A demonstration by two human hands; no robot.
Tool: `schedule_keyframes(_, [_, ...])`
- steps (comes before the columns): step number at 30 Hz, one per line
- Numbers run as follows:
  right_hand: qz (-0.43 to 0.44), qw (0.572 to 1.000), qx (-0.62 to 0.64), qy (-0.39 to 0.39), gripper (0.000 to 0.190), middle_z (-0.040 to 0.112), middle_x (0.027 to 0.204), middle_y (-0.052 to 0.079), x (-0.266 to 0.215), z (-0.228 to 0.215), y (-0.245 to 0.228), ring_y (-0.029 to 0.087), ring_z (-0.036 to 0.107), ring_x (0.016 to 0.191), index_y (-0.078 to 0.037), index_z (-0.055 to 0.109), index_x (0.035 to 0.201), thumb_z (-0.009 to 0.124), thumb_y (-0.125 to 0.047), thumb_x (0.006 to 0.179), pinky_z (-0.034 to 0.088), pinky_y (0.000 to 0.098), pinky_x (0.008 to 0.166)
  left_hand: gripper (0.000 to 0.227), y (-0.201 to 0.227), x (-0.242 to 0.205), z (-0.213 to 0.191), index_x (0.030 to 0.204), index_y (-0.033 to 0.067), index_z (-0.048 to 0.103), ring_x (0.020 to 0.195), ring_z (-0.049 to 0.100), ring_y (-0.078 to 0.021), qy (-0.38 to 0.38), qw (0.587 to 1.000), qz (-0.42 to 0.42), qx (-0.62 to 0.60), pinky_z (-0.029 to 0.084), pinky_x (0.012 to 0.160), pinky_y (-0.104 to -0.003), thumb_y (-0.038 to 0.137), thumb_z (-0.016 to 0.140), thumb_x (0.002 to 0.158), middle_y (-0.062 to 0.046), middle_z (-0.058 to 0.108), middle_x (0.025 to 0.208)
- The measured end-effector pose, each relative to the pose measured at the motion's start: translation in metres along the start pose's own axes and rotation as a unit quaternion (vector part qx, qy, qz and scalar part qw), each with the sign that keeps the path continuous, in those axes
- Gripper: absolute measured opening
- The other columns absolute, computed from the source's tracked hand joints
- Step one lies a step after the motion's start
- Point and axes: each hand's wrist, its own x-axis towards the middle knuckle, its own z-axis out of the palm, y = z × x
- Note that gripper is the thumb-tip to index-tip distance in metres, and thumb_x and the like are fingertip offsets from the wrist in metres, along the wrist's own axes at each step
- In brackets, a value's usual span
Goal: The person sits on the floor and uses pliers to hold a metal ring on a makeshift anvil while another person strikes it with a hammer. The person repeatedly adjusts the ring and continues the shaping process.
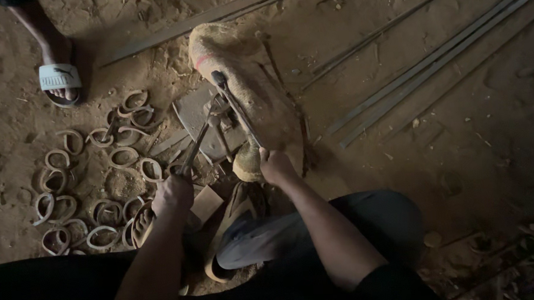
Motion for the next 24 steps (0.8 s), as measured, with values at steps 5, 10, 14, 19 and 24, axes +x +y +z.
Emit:
schedule_keyframes(5, [0.014,0.999,0.012,-0.035,0.066,0.070,0.091,0.032,0.000,0.001,0.002,0.049,0.069,0.093,0.005,0.072,0.095,0.036,-0.049,0.106,0.054,0.0554,0.086,0.071,0.006,-0.005,-0.008,0.113,0.0011,0.076,0.115,0.068,-0.0483,-0.021,1.000,0.008,0.013,0.054,0.099,-0.056,0.062,0.039,0.106,-0.030,0.071,0.117])
schedule_keyframes(10, [-0.065,0.994,0.052,0.064,0.062,0.068,0.094,0.035,0.010,0.014,0.009,0.053,0.066,0.093,0.008,0.070,0.102,0.040,-0.046,0.106,0.052,0.0572,0.083,0.061,0.006,0.003,-0.002,0.110,0.0056,0.073,0.110,0.065,-0.0492,-0.022,1.000,0.012,-0.008,0.053,0.093,-0.058,0.057,0.041,0.105,-0.029,0.068,0.115])
schedule_keyframes(14, [0.014,1.000,0.019,0.011,0.062,0.070,0.096,0.033,0.015,0.006,0.013,0.050,0.068,0.095,0.005,0.071,0.101,0.038,-0.047,0.106,0.053,0.0557,0.086,0.059,0.002,0.001,0.011,0.107,0.0065,0.074,0.107,0.068,-0.0475,0.000,0.996,0.081,0.045,0.052,0.097,-0.056,0.055,0.041,0.106,-0.027,0.071,0.110])
schedule_keyframes(19, [-0.027,0.999,-0.006,0.036,0.062,0.070,0.098,0.033,0.011,-0.015,0.011,0.050,0.068,0.096,0.004,0.072,0.101,0.040,-0.049,0.105,0.052,0.0566,0.088,0.062,-0.005,0.007,0.020,0.107,0.0053,0.074,0.107,0.069,-0.0469,-0.013,1.000,0.021,0.001,0.053,0.095,-0.055,0.057,0.039,0.108,-0.027,0.072,0.111])
schedule_keyframes(24, [0.026,1.000,-0.006,-0.013,0.064,0.069,0.102,0.034,0.008,-0.010,0.010,0.051,0.066,0.098,0.005,0.072,0.103,0.039,-0.049,0.106,0.051,0.0572,0.090,0.065,-0.012,0.004,0.037,0.108,0.0042,0.074,0.107,0.070,-0.0462,-0.029,0.999,0.004,-0.022,0.055,0.093,-0.055,0.058,0.037,0.109,-0.027,0.073,0.111])
